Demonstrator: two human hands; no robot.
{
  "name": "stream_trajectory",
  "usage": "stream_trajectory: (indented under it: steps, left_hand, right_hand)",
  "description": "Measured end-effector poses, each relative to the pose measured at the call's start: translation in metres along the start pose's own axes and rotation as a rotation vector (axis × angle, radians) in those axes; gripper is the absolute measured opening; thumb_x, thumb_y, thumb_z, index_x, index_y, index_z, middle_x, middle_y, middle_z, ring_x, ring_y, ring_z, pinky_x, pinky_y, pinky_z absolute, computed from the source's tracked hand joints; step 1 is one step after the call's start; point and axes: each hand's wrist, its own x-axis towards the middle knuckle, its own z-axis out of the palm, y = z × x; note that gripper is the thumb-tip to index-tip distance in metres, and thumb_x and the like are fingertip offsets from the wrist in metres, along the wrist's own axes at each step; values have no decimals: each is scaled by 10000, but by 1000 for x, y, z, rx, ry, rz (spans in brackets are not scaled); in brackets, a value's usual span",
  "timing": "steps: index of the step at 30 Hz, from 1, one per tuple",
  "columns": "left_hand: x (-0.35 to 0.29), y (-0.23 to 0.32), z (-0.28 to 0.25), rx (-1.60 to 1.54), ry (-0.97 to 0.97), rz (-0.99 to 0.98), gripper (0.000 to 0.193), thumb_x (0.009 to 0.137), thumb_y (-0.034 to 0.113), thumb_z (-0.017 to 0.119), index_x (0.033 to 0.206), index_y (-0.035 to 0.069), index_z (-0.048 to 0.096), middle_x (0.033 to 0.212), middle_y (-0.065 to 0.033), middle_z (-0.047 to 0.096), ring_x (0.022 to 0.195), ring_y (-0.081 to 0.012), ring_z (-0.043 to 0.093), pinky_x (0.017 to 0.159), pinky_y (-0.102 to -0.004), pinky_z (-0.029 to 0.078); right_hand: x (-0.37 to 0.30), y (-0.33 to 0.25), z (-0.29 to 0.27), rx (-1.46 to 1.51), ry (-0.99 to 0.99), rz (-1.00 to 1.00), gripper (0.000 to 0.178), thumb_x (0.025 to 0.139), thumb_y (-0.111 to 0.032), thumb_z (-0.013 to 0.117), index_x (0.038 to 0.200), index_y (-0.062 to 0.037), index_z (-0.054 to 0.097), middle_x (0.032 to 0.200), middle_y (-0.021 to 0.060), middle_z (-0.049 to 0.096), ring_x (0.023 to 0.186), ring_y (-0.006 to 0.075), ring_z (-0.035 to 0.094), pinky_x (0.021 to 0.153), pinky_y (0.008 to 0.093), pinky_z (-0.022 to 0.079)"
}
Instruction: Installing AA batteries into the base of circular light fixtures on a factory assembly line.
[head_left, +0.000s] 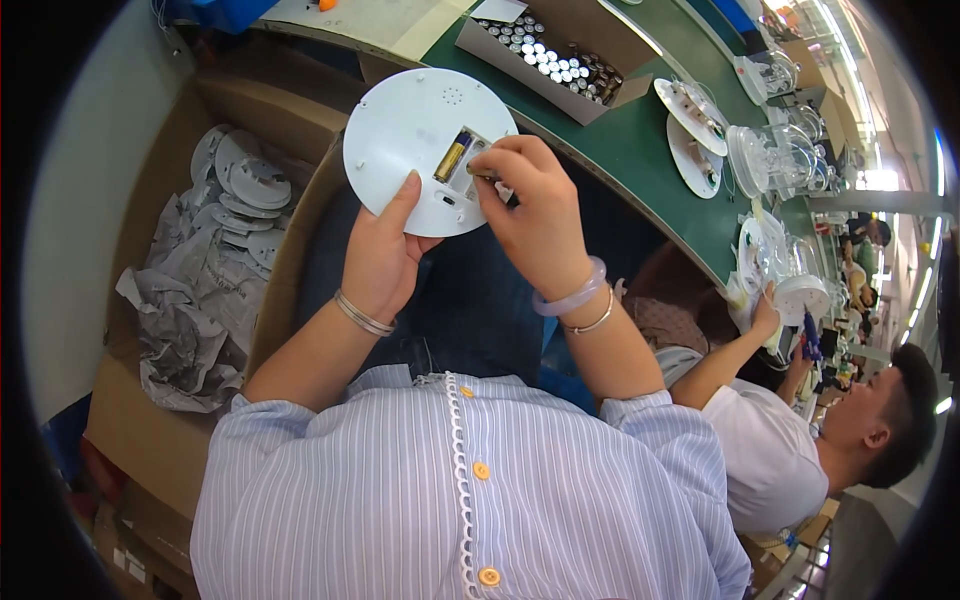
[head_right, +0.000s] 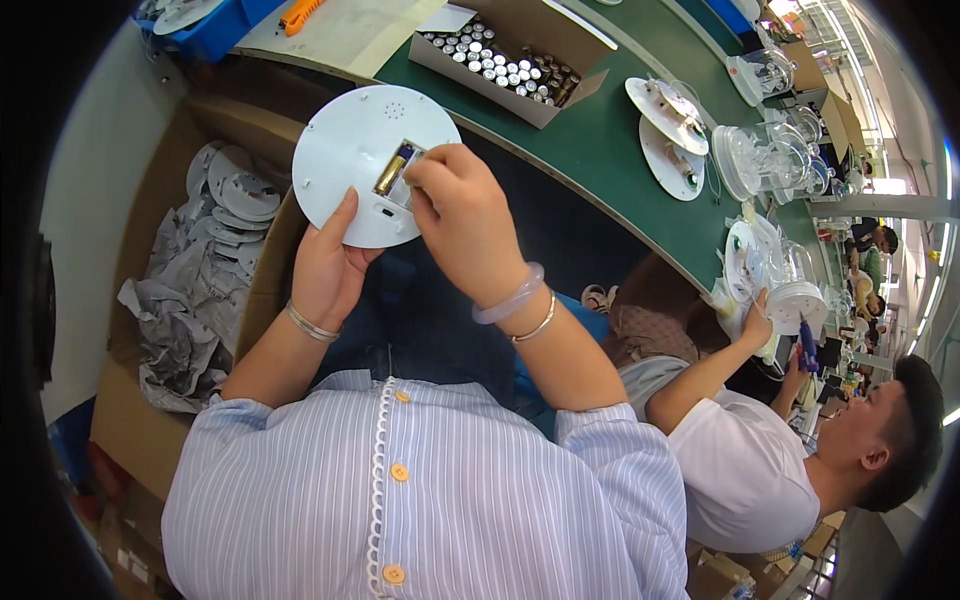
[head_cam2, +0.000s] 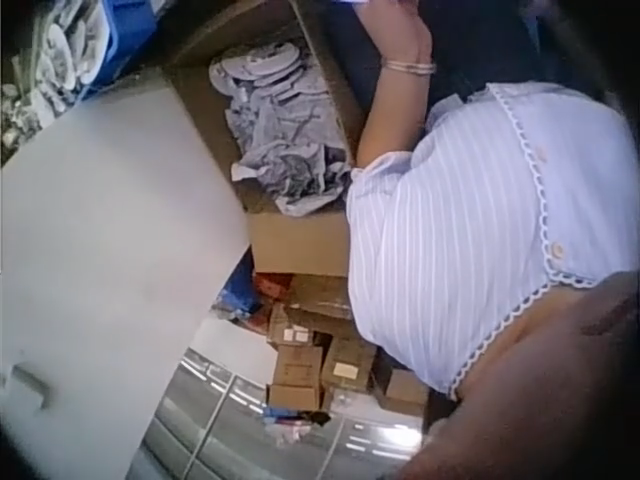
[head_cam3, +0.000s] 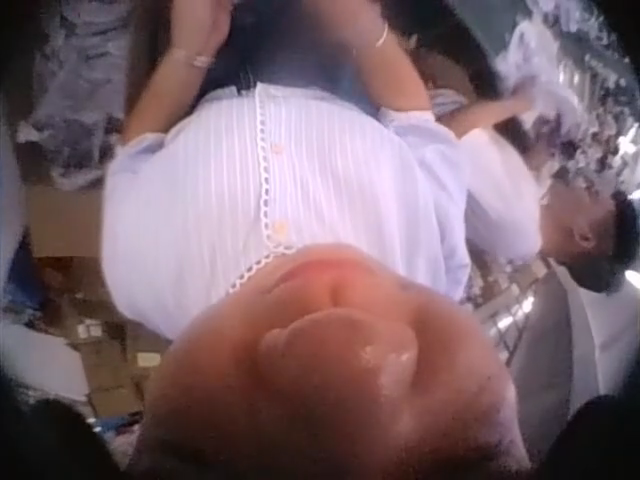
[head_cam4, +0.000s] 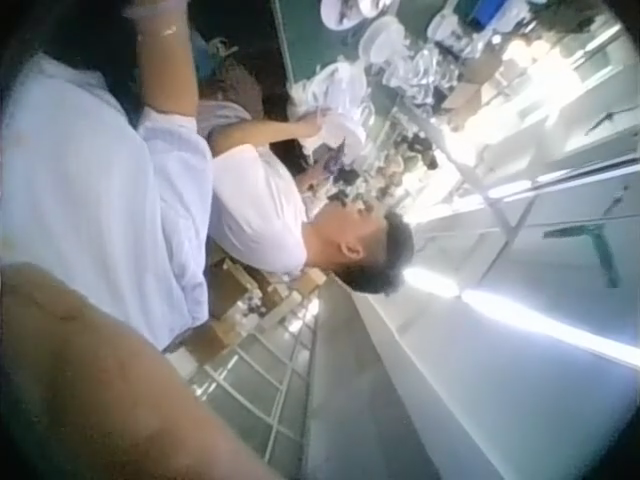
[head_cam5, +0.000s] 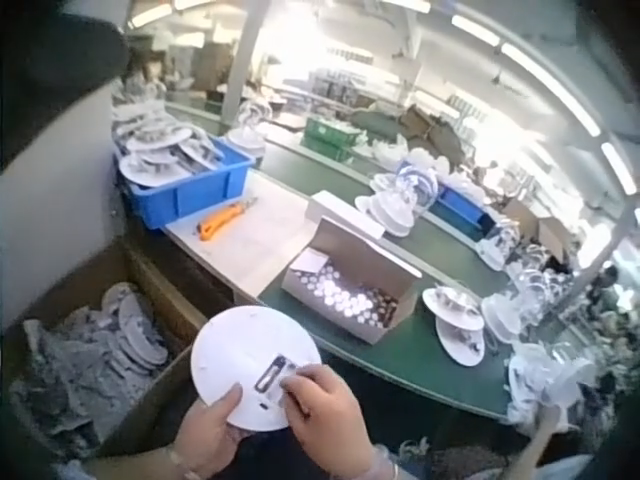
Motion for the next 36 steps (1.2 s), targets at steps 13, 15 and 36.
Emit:
stream_trajectory:
  steps: [13,15,36]
  left_hand:
    - [-2,1,-3,43,14,-9,337,867,184,429,1159,27,375,1056,-105,512,910,-171,554,694,-270,505]
    - [-2,2,-3,63,-5,-16,336,867,185,429,1158,26,376,1052,-106,514,911,-173,554,694,-271,507]
    - [8,9,-11,92,-98,31,388,745,7,584,1103,16,436,1008,-112,535,889,-184,551,728,-272,475]
  right_hand:
    - [-18,-10,15,-393,25,-196,196,670,-80,602,865,-65,590,938,66,578,860,220,523,830,382,360]
    - [-17,-6,17,-332,23,-123,189,713,-93,587,900,-98,613,970,53,586,889,240,515,898,413,288]
    - [-36,3,18,782,124,497,273,871,-178,436,1051,27,444,907,76,556,796,87,506,680,207,407]
